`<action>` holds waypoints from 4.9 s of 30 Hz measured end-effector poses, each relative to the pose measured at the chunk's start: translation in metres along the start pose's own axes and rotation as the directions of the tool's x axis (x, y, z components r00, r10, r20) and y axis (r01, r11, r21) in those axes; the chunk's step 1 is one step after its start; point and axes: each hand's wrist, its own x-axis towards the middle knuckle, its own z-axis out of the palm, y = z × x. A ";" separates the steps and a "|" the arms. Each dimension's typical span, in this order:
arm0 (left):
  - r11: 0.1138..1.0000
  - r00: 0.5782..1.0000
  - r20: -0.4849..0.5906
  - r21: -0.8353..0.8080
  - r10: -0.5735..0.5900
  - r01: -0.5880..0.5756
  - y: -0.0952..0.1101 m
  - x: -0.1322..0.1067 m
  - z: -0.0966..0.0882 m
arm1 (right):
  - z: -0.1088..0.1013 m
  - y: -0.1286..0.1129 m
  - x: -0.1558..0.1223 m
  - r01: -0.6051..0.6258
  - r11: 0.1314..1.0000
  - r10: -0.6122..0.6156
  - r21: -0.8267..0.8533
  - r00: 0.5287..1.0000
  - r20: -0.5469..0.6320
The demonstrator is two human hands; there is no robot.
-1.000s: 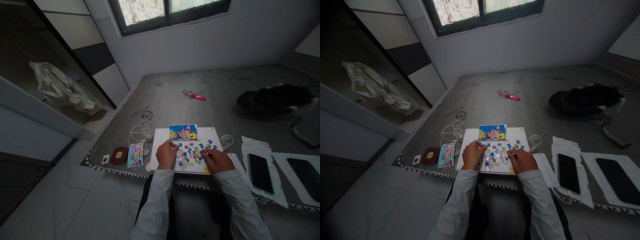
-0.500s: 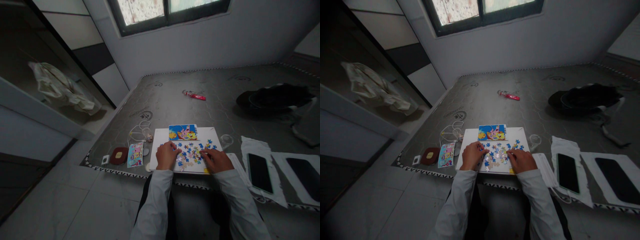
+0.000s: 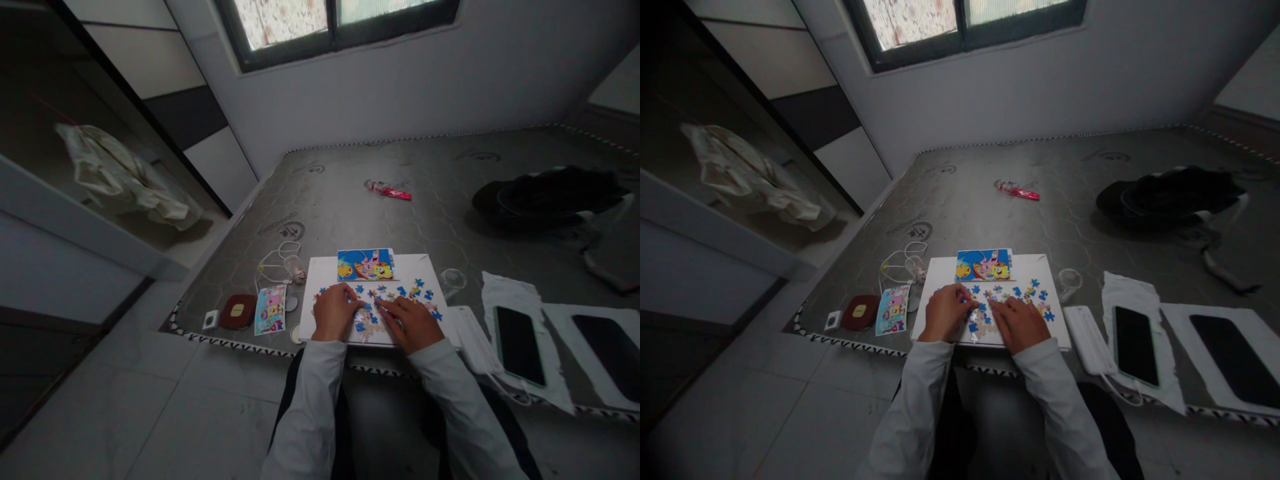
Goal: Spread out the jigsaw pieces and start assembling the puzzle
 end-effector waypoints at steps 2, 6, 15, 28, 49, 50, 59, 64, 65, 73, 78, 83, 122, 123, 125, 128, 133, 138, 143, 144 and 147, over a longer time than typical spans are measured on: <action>1.000 1.000 -0.008 0.002 -0.022 0.022 -0.001 0.001 -0.001 | 0.001 -0.007 0.001 0.064 0.997 -0.062 -0.048 0.998 0.031; 1.000 1.000 0.000 -0.014 -0.019 0.019 -0.001 0.001 -0.002 | 0.002 -0.010 0.001 0.112 0.989 -0.102 -0.101 0.990 0.096; 0.999 0.999 0.026 -0.038 0.021 -0.020 -0.004 0.002 0.002 | 0.007 -0.002 -0.002 0.143 0.980 -0.122 -0.140 0.982 0.145; 0.997 0.999 0.033 -0.061 0.041 -0.039 -0.008 0.003 0.002 | 0.006 -0.001 -0.003 0.132 0.983 -0.113 -0.130 0.983 0.141; 0.998 1.000 -0.002 -0.055 0.021 -0.021 -0.012 0.005 -0.004 | 0.001 0.005 -0.001 0.160 0.984 -0.148 -0.077 0.979 0.142; 0.997 0.999 0.013 -0.060 0.041 -0.040 -0.010 0.004 -0.005 | 0.000 0.003 -0.001 0.165 0.984 -0.155 -0.068 0.979 0.132; 0.995 0.985 0.146 -0.030 0.097 -0.093 -0.012 0.003 -0.004 | -0.001 0.009 -0.003 0.193 0.981 -0.186 -0.026 0.968 0.167; 0.997 0.991 0.116 0.020 0.067 -0.070 -0.018 0.006 -0.007 | 0.002 0.017 -0.004 0.188 0.982 -0.180 -0.032 0.968 0.176; 0.998 0.991 0.120 0.023 0.061 -0.064 -0.017 0.006 -0.007 | 0.002 0.016 -0.004 0.187 0.982 -0.178 -0.036 0.968 0.175; 0.999 0.997 0.075 0.017 0.037 -0.039 -0.012 0.004 -0.006 | -0.006 -0.007 -0.001 0.210 0.978 -0.207 -0.011 0.970 0.130; 1.000 0.997 0.073 0.015 0.008 -0.009 -0.014 0.004 -0.010 | -0.002 -0.010 -0.001 0.213 0.977 -0.209 -0.020 0.971 0.115; 1.000 0.995 0.095 0.030 -0.001 -0.001 -0.020 0.006 -0.014 | 0.001 -0.005 -0.002 0.204 0.979 -0.198 -0.031 0.972 0.130; 0.936 0.951 0.289 0.292 0.112 -0.199 -0.001 -0.015 -0.025 | 0.018 -0.025 0.004 0.050 0.996 -0.053 -0.072 0.998 -0.038; 0.936 0.952 0.286 0.296 0.105 -0.192 -0.001 -0.015 -0.025 | 0.017 -0.024 0.004 0.058 0.997 -0.060 -0.059 0.998 -0.035; 0.937 0.954 0.283 0.300 0.094 -0.181 -0.001 -0.015 -0.026 | 0.015 -0.020 0.003 0.086 0.996 -0.086 -0.022 0.996 -0.017; 0.942 0.954 0.286 0.289 0.085 -0.170 -0.002 -0.014 -0.027 | 0.010 -0.012 0.002 0.151 0.988 -0.152 0.040 0.987 0.041; 0.949 0.958 0.276 0.272 0.082 -0.160 -0.005 -0.014 -0.027 | 0.007 -0.003 0.001 0.198 0.976 -0.209 0.093 0.968 0.142; 0.948 0.961 0.263 0.278 0.081 -0.156 -0.006 -0.013 -0.026 | 0.008 -0.003 0.002 0.244 0.966 -0.255 0.089 0.954 0.155; 0.948 0.965 0.248 0.275 0.089 -0.158 -0.005 -0.013 -0.025 | 0.011 -0.003 0.002 0.280 0.959 -0.284 0.054 0.953 0.103; 0.949 0.965 0.246 0.275 0.089 -0.157 -0.005 -0.013 -0.025 | 0.012 -0.002 0.002 0.286 0.957 -0.289 0.048 0.953 0.089; 0.948 0.967 0.241 0.279 0.087 -0.155 -0.005 -0.014 -0.025 | 0.014 -0.002 0.001 0.297 0.955 -0.298 0.023 0.953 0.059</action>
